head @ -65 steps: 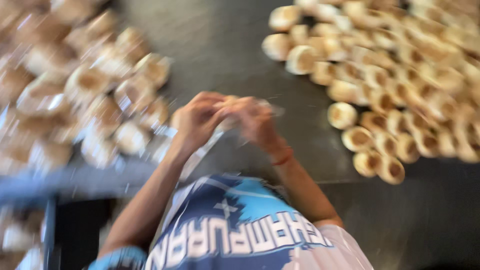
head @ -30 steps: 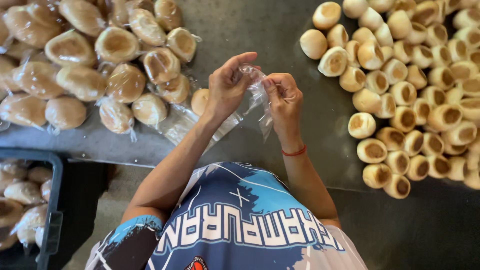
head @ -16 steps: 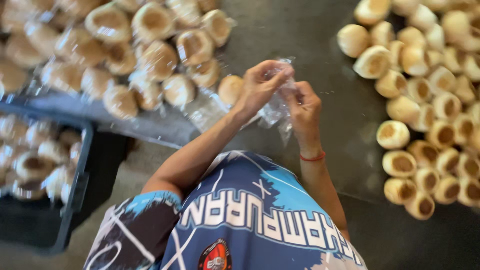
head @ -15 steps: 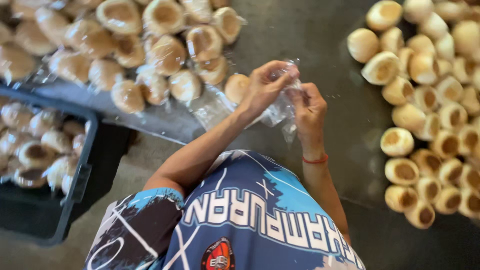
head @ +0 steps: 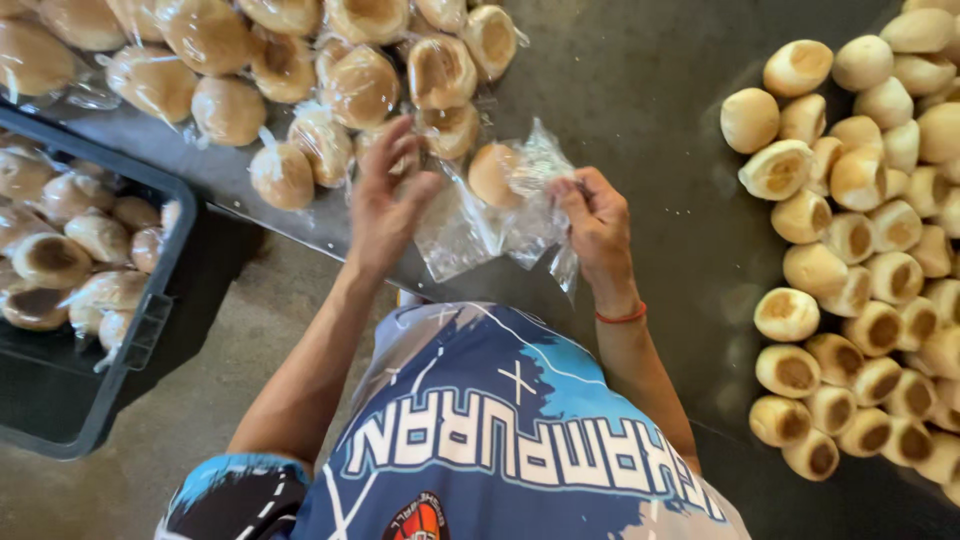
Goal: The person packages baked bread rolls by opening plastic bags and inserting the bread rolls inside by hand.
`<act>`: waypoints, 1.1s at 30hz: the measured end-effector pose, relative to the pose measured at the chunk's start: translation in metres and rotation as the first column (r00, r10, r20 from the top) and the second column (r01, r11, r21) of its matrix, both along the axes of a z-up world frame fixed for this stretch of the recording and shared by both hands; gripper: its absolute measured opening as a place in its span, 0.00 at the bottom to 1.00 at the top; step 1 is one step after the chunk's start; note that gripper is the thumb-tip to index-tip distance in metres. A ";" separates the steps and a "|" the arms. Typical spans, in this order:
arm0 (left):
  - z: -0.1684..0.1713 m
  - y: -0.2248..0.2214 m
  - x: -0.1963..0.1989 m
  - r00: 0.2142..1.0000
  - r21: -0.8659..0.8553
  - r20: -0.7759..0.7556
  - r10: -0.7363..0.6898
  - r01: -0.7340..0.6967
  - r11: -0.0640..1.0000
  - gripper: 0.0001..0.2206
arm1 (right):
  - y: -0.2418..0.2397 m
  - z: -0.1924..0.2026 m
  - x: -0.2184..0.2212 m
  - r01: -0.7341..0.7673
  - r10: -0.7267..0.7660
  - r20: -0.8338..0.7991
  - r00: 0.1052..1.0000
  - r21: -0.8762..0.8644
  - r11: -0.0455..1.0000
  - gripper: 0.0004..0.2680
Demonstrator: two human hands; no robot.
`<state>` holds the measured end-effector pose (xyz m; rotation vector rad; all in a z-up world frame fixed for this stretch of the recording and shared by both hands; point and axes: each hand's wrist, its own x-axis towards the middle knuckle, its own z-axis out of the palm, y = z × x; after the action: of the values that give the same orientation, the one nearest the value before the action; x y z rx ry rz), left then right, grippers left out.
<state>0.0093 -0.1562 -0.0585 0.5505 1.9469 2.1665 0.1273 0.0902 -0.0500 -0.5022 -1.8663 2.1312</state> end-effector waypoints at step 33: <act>0.029 0.227 0.052 0.491 -0.001 0.206 -0.846 0.865 0.502 0.12 | 0.072 -0.005 0.145 0.553 -0.595 -0.123 0.794 -0.259 0.792 0.06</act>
<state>0.0613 0.0708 -0.0298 0.9994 1.2109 1.3649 0.2719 0.1619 -0.0550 -0.7606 -1.1718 1.8667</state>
